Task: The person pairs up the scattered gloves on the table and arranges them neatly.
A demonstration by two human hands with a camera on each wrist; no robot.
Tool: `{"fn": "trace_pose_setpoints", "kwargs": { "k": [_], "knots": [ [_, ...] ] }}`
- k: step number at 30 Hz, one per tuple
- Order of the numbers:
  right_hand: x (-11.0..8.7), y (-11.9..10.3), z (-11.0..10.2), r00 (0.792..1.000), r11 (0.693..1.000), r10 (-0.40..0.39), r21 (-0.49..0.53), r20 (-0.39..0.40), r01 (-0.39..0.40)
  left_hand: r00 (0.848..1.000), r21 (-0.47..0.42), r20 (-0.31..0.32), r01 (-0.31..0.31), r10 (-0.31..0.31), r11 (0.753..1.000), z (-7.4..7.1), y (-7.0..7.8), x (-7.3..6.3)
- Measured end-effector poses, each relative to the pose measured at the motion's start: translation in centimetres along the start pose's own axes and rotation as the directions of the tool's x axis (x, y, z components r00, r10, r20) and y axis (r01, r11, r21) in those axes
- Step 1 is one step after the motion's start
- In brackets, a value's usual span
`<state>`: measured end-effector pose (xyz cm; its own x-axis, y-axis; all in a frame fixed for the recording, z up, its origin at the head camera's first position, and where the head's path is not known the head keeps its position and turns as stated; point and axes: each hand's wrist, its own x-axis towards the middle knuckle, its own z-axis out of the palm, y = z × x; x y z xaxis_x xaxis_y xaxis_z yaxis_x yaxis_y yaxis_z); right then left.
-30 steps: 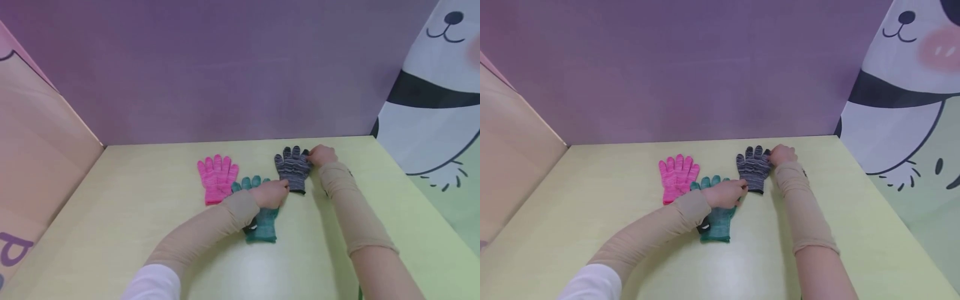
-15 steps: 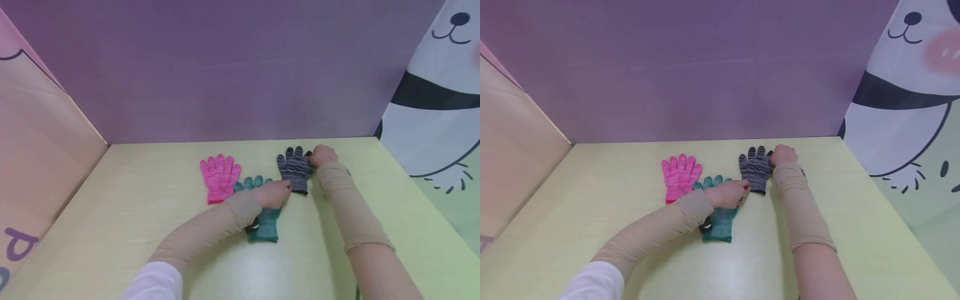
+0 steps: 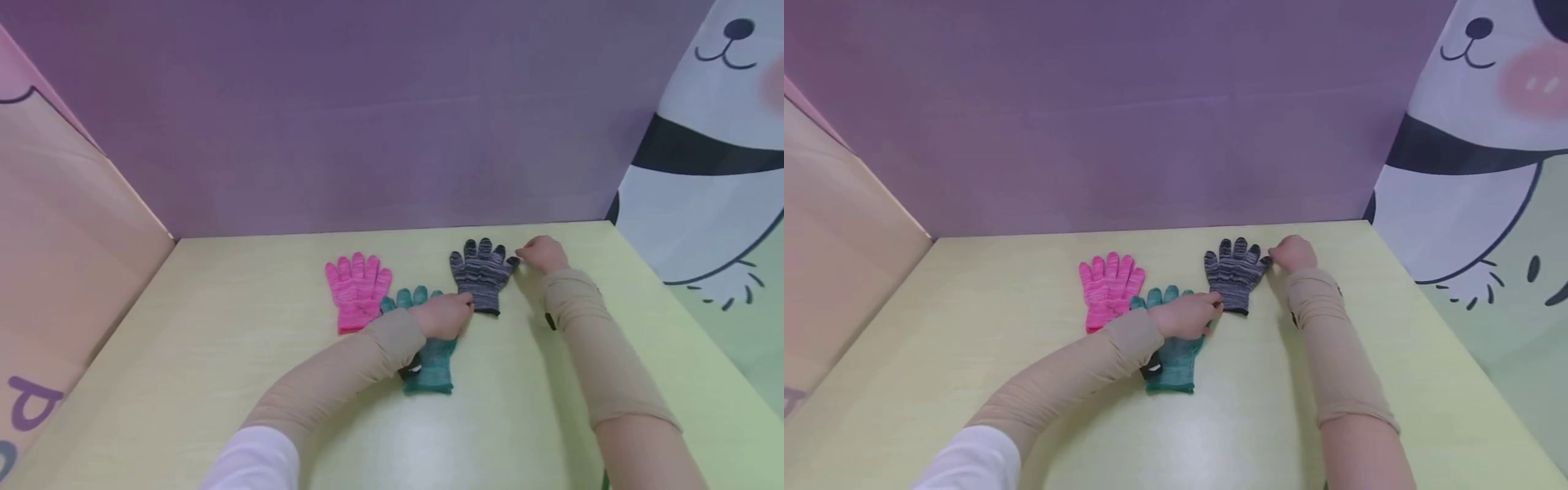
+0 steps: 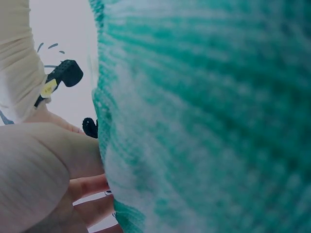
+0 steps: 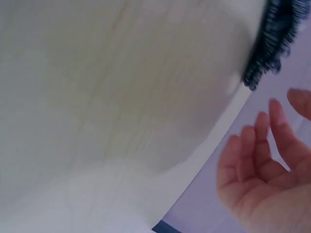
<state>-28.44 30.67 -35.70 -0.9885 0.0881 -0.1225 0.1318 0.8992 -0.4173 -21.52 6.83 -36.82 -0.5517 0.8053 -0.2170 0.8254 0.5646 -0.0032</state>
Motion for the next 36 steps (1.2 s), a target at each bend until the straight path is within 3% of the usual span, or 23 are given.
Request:
{"fn": "trace_pose_setpoints", "kwargs": {
  "k": [6,14,19,26,32,34,36],
  "knots": [
    [-1.6,0.0,-0.7,0.982,0.997,0.044,0.049,0.183,-0.054,1.000,0.018,0.001,0.008,-0.008,1.000,0.2,0.0,0.2],
    [-1.0,-0.4,0.1,0.958,0.989,0.053,0.116,0.283,-0.089,1.000,-0.014,0.012,0.003,-0.003,1.000,0.2,-0.1,0.2],
    [-0.5,-0.5,0.4,0.951,0.982,0.071,0.146,0.302,-0.120,1.000,-0.025,0.022,0.011,-0.011,1.000,-0.1,-0.1,0.1],
    [-0.3,-0.5,0.7,0.970,0.964,0.042,0.244,0.238,-0.101,1.000,-0.006,0.025,0.006,-0.006,1.000,-0.2,-0.2,0.1],
    [-0.5,-0.7,0.7,0.971,0.958,0.015,0.275,0.240,-0.083,1.000,-0.003,0.018,0.004,-0.003,1.000,-0.2,-0.2,0.1],
    [-0.5,-0.9,0.6,0.966,0.932,0.021,0.345,0.259,-0.113,1.000,-0.002,0.020,0.005,-0.005,1.000,-0.2,-0.2,0.1],
    [-0.6,-1.1,0.5,0.958,0.883,0.040,0.438,0.286,-0.167,1.000,0.000,0.021,0.006,-0.006,1.000,-0.2,-0.2,0.1]
  ]
}}
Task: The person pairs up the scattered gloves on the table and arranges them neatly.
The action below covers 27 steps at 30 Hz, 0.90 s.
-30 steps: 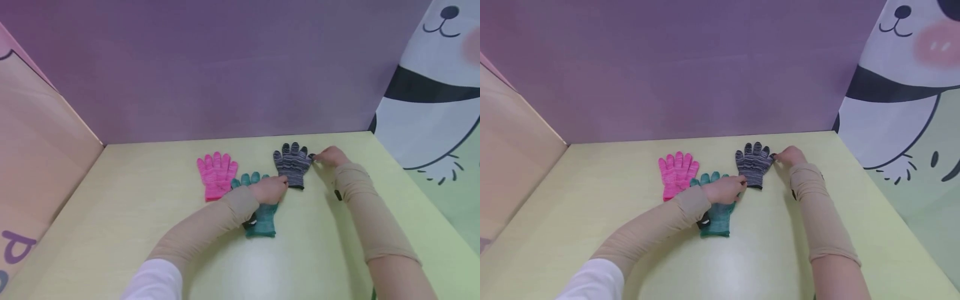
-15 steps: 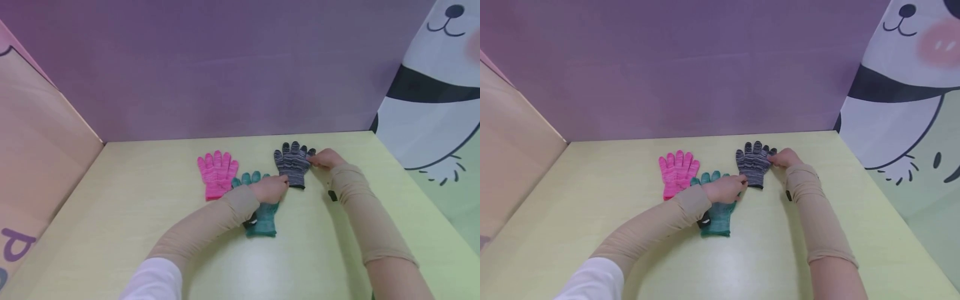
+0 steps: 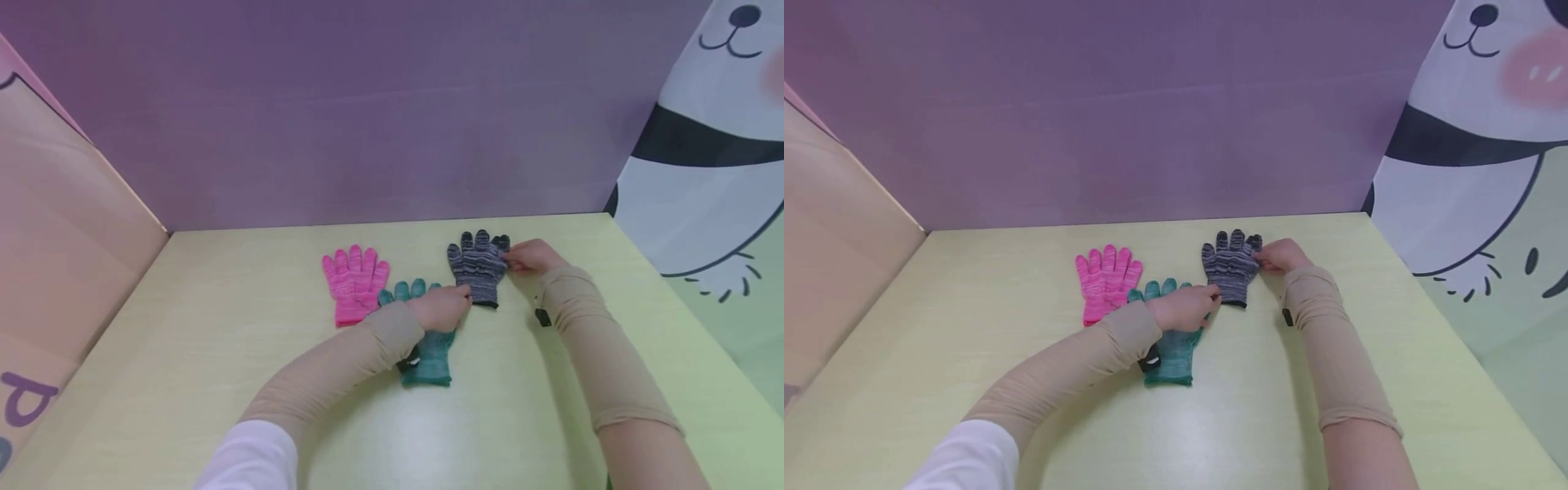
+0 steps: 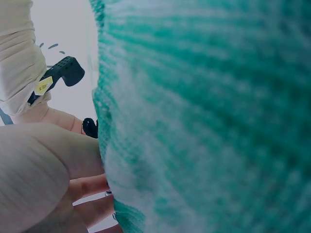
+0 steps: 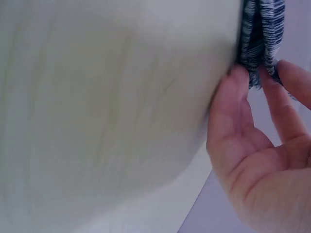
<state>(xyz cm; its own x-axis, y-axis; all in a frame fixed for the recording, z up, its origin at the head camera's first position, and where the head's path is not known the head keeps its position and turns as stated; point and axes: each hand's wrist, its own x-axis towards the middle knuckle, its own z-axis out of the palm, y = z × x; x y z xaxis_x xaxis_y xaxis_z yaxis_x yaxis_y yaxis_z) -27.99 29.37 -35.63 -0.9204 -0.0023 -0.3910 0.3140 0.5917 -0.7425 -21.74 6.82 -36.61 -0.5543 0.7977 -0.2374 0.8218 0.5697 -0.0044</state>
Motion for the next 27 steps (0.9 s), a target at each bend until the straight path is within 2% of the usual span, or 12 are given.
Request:
{"fn": "trace_pose_setpoints", "kwargs": {
  "k": [2,4,13,18,20,22,24,25,27],
  "knots": [
    [-0.1,-0.3,0.1,0.999,0.993,0.031,0.111,0.014,-0.033,1.000,0.001,0.000,0.002,-0.002,1.000,0.0,0.0,0.0],
    [-0.3,-0.5,0.2,0.998,0.984,0.055,0.170,0.018,-0.058,1.000,0.002,0.000,0.003,-0.003,1.000,0.0,0.0,0.0],
    [0.2,-0.4,0.4,0.984,0.981,0.125,0.165,-0.128,-0.103,1.000,-0.017,-0.002,0.005,-0.005,1.000,0.0,-0.2,0.0],
    [1.1,0.2,0.0,0.976,0.986,0.137,0.114,-0.168,-0.118,1.000,-0.007,-0.004,-0.005,0.005,1.000,0.0,-0.2,0.1],
    [1.3,0.4,-0.1,0.976,0.986,0.134,0.124,-0.173,-0.113,1.000,-0.009,-0.001,-0.003,0.003,1.000,0.0,-0.2,0.1],
    [1.4,0.6,-0.2,0.974,0.991,0.119,0.081,-0.193,-0.105,1.000,-0.013,0.002,-0.003,0.003,1.000,0.0,-0.1,0.1],
    [1.3,0.8,-0.2,0.970,0.996,0.074,-0.039,-0.234,-0.086,1.000,-0.011,0.005,-0.004,0.004,1.000,0.0,0.0,0.1],
    [1.2,0.8,-0.1,0.966,0.990,0.045,-0.119,-0.253,-0.077,1.000,-0.009,0.006,-0.005,0.006,1.000,0.0,0.0,0.1],
    [1.1,0.8,0.0,0.956,0.959,-0.011,-0.274,-0.292,-0.073,1.000,-0.005,0.005,-0.009,0.009,1.000,0.0,0.1,0.1]
  ]
}}
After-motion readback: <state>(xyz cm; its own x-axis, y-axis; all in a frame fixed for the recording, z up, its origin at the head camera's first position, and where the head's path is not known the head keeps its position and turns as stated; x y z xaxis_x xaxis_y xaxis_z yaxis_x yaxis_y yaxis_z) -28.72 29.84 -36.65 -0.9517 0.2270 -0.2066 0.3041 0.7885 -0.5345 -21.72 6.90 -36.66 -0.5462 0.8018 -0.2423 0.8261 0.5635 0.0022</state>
